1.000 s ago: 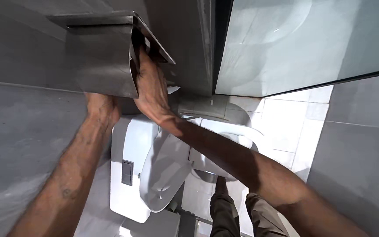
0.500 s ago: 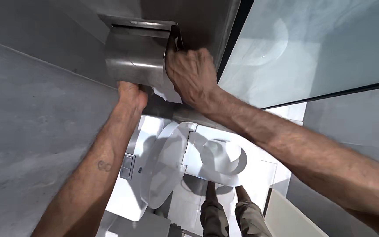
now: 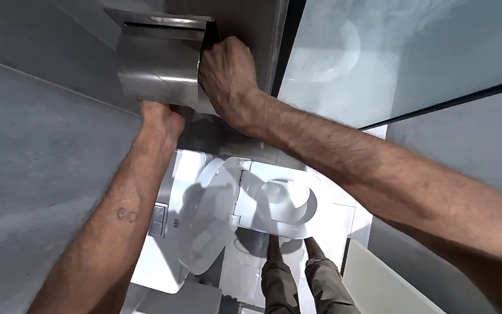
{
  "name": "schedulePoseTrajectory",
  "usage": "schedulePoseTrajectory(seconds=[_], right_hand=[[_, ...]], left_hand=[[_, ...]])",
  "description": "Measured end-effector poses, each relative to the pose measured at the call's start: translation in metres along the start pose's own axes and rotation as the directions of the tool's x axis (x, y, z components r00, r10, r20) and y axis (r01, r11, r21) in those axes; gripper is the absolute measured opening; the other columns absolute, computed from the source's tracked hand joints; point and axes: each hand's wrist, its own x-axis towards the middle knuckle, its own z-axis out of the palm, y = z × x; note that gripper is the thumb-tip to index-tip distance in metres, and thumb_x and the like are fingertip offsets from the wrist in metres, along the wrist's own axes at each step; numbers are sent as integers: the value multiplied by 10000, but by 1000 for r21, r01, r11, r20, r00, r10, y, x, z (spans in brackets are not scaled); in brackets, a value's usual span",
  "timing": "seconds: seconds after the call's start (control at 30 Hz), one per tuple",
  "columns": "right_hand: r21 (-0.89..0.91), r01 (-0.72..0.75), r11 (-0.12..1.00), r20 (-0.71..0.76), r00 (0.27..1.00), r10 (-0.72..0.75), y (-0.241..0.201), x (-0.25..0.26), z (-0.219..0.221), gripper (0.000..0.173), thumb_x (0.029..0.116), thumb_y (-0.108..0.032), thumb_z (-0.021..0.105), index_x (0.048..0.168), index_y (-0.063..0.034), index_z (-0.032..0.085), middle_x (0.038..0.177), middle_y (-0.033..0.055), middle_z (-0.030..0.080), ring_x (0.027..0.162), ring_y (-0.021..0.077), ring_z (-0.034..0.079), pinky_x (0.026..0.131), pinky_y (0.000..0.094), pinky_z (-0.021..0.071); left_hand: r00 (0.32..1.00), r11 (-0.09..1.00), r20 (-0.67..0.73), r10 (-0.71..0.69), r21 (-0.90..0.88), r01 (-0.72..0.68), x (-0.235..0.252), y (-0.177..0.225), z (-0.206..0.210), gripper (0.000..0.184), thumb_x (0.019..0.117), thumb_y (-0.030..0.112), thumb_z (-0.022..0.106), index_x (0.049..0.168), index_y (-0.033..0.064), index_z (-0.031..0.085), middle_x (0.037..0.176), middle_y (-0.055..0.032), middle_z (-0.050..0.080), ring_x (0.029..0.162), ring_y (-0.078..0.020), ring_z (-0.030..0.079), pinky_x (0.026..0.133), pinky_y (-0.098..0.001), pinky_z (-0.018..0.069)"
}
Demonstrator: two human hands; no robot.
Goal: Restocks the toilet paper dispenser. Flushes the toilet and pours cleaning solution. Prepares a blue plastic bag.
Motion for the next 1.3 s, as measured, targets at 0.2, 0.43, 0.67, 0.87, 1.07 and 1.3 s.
schedulePoseTrajectory(seconds=[0.2,0.43,0.67,0.87,1.07,1.3], right_hand=[[244,66,968,-213,977,-13,17,3,25,354,924,-72,567,1247,68,597,912,178,685,818,346,681,677,462,503],[503,115,857,-229,974,4,27,-2,36,356,886,-163,656,1224,-53,639,953,141,705,879,339,705,708,490,541],[609,167,776,-258,966,-7,38,-27,88,622,958,-131,562,1564,-195,435,882,94,710,747,316,692,636,520,533],[793,126,597,-137,990,-27,45,-106,184,337,1017,-169,552,1327,-189,683,1125,68,748,927,269,731,796,550,584],[780,52,623,66,984,-165,58,-232,299,294,1025,-190,491,1160,-161,751,1090,71,748,875,277,733,733,543,576],[731,69,679,-73,997,-23,46,-213,232,277,1006,-177,551,1205,-119,733,965,101,757,725,297,720,613,527,567]], left_hand=[[984,995,-155,-88,26,93,-22,22,34,166,1102,135,356,1176,102,501,1026,-79,618,970,-172,636,862,-374,563],[991,996,-111,-76,34,80,-15,20,20,200,1106,166,351,1219,100,503,1087,-88,630,1048,-195,633,938,-409,544],[996,965,-46,-72,251,81,-7,22,2,176,1049,45,476,1207,117,506,1085,-44,624,1031,-151,624,931,-350,539],[996,951,-64,-55,301,71,-4,17,0,194,1031,18,507,1200,112,505,1061,-30,625,999,-125,629,888,-303,554],[998,944,-40,-46,324,57,-5,17,1,178,1021,-11,502,1157,103,519,1019,-21,625,958,-112,625,868,-299,552],[993,985,-96,-66,153,80,-9,24,8,144,1066,39,424,1163,118,496,1026,-40,617,969,-134,630,872,-312,553]])
